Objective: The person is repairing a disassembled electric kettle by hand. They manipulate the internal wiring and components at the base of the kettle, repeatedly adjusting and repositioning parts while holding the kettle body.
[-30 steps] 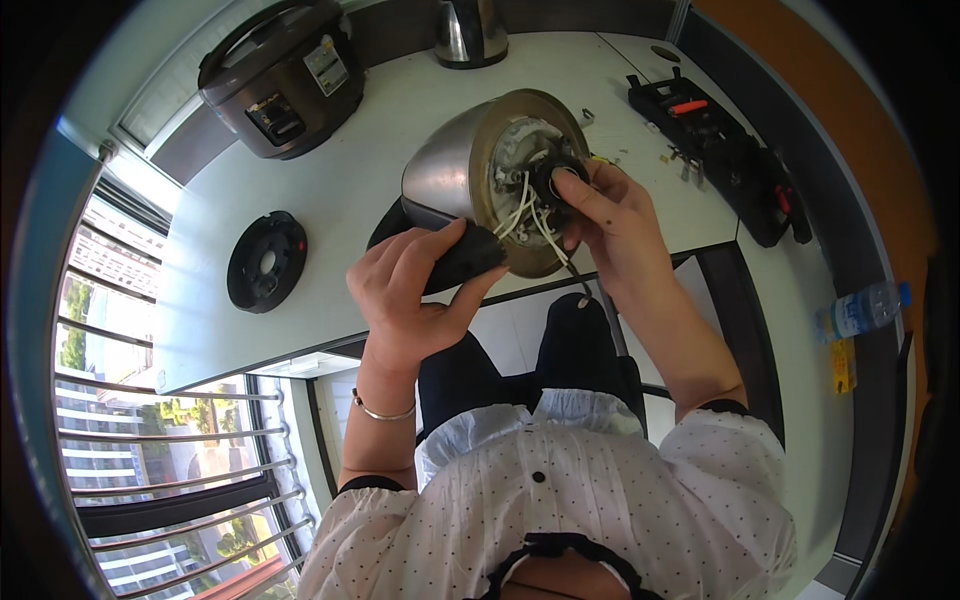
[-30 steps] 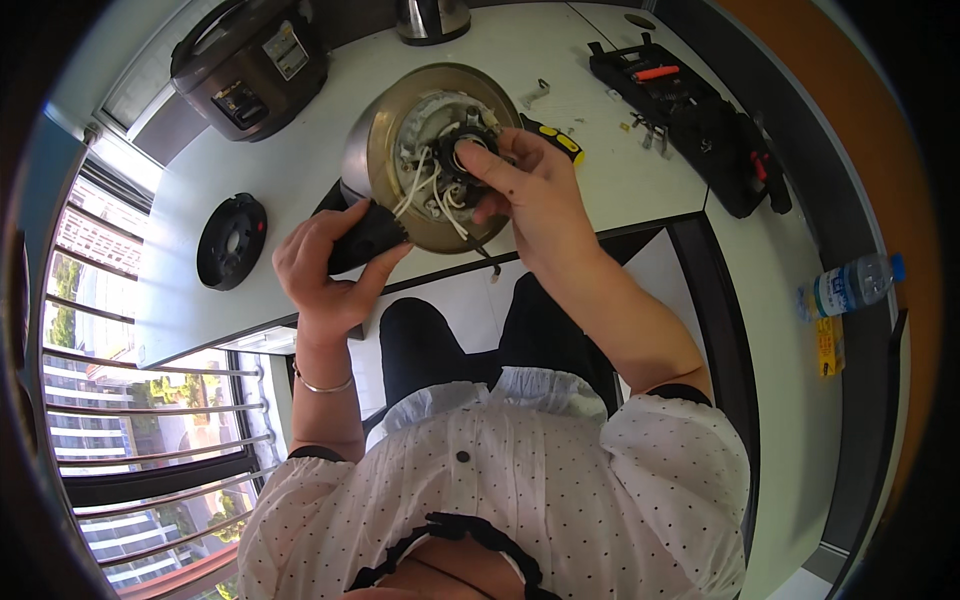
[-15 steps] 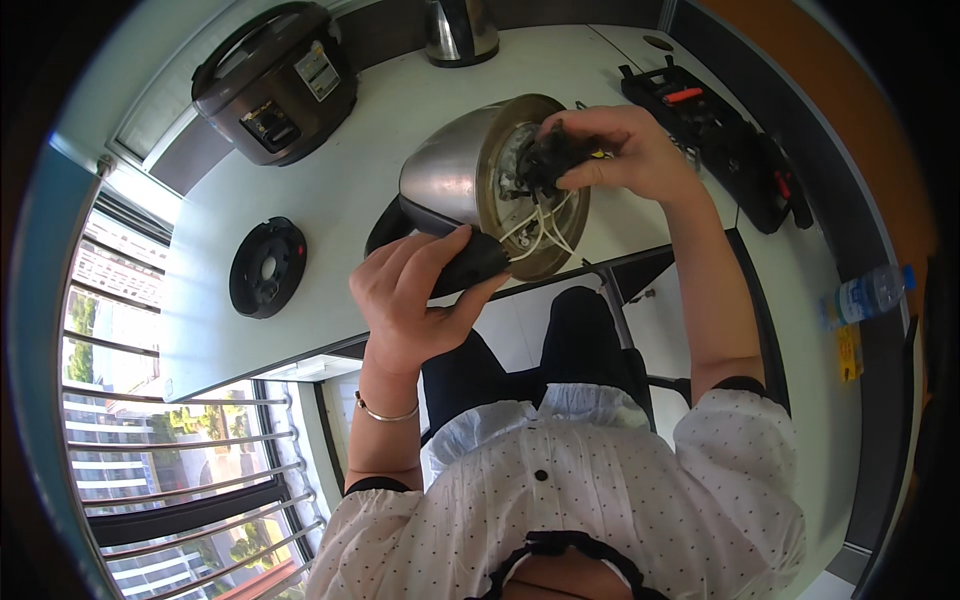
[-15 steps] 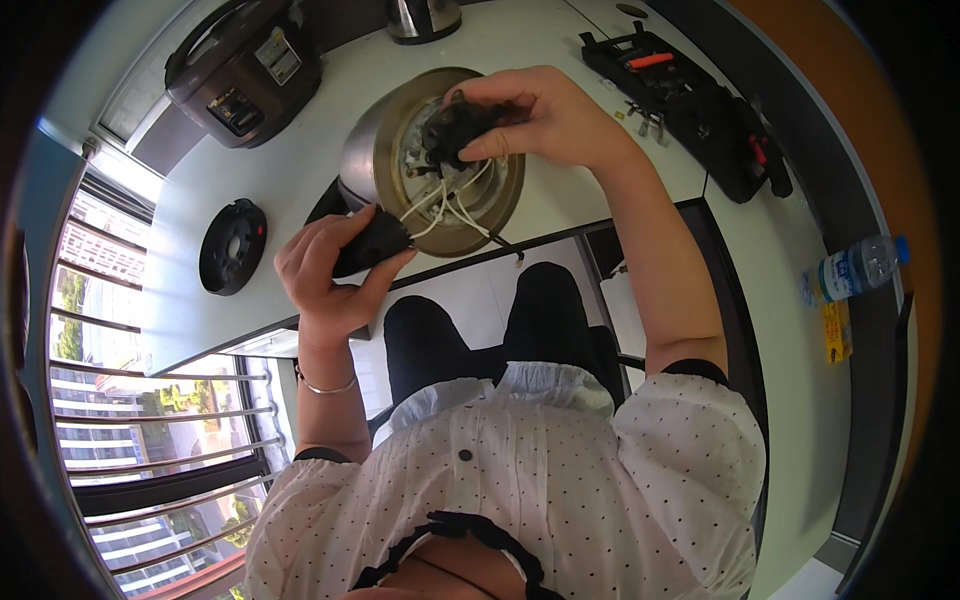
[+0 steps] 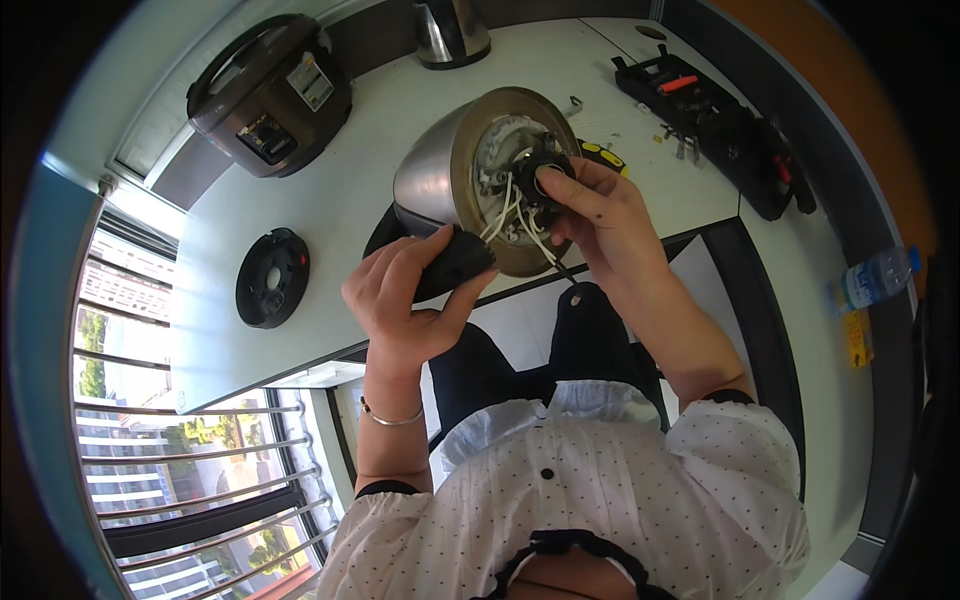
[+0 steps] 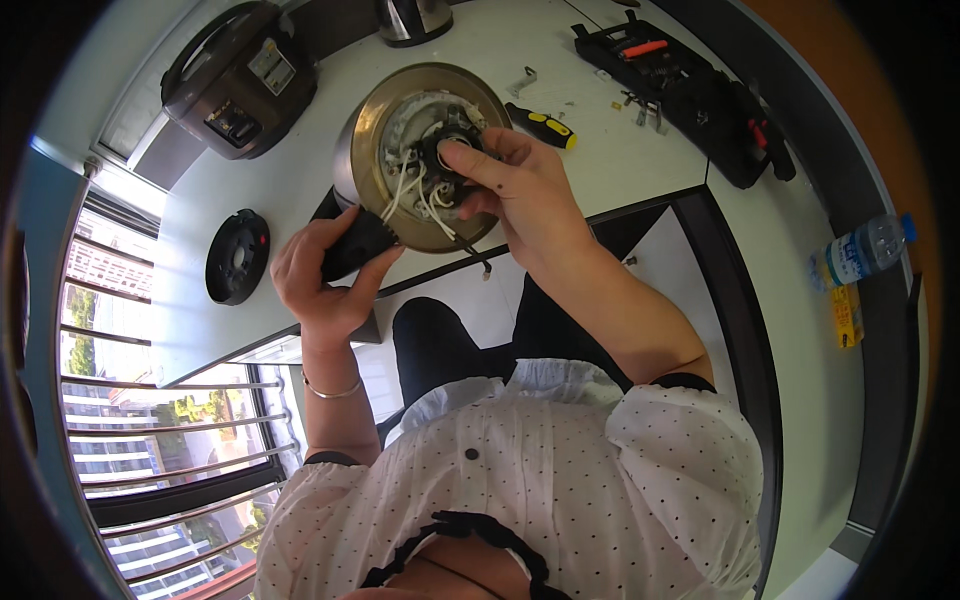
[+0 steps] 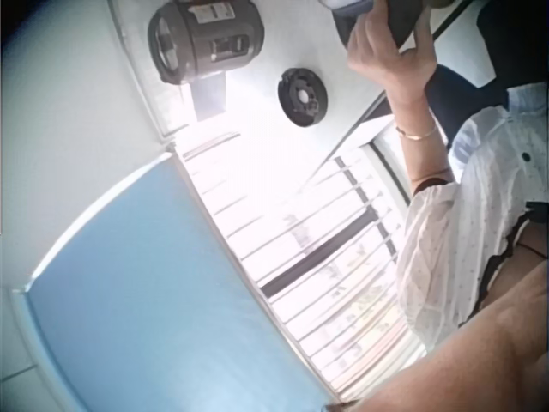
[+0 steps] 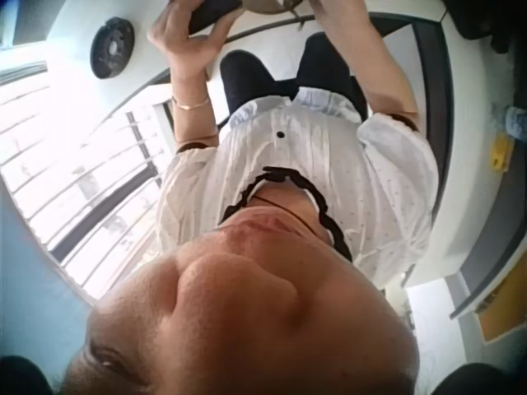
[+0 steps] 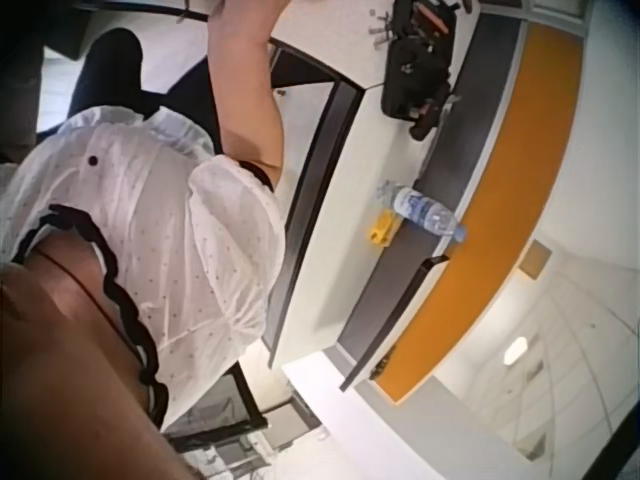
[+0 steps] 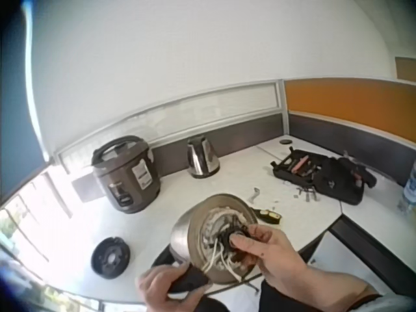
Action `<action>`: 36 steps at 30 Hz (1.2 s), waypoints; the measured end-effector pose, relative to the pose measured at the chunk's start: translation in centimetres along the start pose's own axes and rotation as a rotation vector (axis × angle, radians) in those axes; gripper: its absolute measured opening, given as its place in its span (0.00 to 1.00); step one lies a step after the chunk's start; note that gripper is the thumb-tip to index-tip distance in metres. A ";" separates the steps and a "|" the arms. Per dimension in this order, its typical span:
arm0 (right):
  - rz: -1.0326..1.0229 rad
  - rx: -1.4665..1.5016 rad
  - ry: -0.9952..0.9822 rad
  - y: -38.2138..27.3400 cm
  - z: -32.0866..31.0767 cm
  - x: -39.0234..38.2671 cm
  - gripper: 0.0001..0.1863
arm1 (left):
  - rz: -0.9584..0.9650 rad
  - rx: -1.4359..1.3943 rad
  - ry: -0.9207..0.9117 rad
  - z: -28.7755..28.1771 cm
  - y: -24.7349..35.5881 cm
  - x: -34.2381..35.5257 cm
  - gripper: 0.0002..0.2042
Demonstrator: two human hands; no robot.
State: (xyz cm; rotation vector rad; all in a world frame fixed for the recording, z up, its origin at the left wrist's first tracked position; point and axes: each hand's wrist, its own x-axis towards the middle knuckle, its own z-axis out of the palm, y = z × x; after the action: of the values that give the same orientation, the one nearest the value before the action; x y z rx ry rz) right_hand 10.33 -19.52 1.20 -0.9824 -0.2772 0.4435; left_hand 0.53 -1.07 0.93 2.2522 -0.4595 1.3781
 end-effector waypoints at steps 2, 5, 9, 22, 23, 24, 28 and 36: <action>0.016 0.028 -0.015 -0.1 0.1 -0.1 0.19 | -0.008 0.003 -0.006 -0.2 0.0 -0.1 0.19; -0.150 -0.185 -0.032 -0.7 0.3 0.3 0.18 | -0.021 -0.025 0.001 0.0 -0.5 -0.3 0.20; -0.291 -0.525 -0.271 -2.5 -1.9 2.8 0.21 | -0.013 -0.046 -0.021 -0.2 -0.4 -0.2 0.20; -0.482 -0.562 -0.451 -2.0 -4.7 5.0 0.24 | 0.087 -0.018 -0.031 0.2 -0.3 -0.2 0.21; -0.433 -0.523 -0.410 -1.5 -4.8 4.7 0.24 | 0.092 -0.007 -0.039 0.2 -0.3 -0.2 0.21; -0.384 -0.483 -0.373 -1.2 -4.6 4.4 0.24 | 0.086 0.004 -0.039 0.2 -0.3 -0.2 0.21; -0.263 -0.338 -0.159 -0.4 -2.6 2.5 0.21 | 0.076 0.011 -0.022 0.3 -0.5 -0.1 0.21; 0.040 -0.075 -0.051 -0.9 -1.1 1.1 0.22 | 0.047 0.005 -0.029 0.0 -0.5 0.0 0.21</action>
State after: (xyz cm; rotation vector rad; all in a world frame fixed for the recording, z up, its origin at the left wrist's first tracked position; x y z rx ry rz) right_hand 11.99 -20.21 1.39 -1.0524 -0.3223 0.4980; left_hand 0.80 -0.63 0.77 2.2810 -0.5222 1.3729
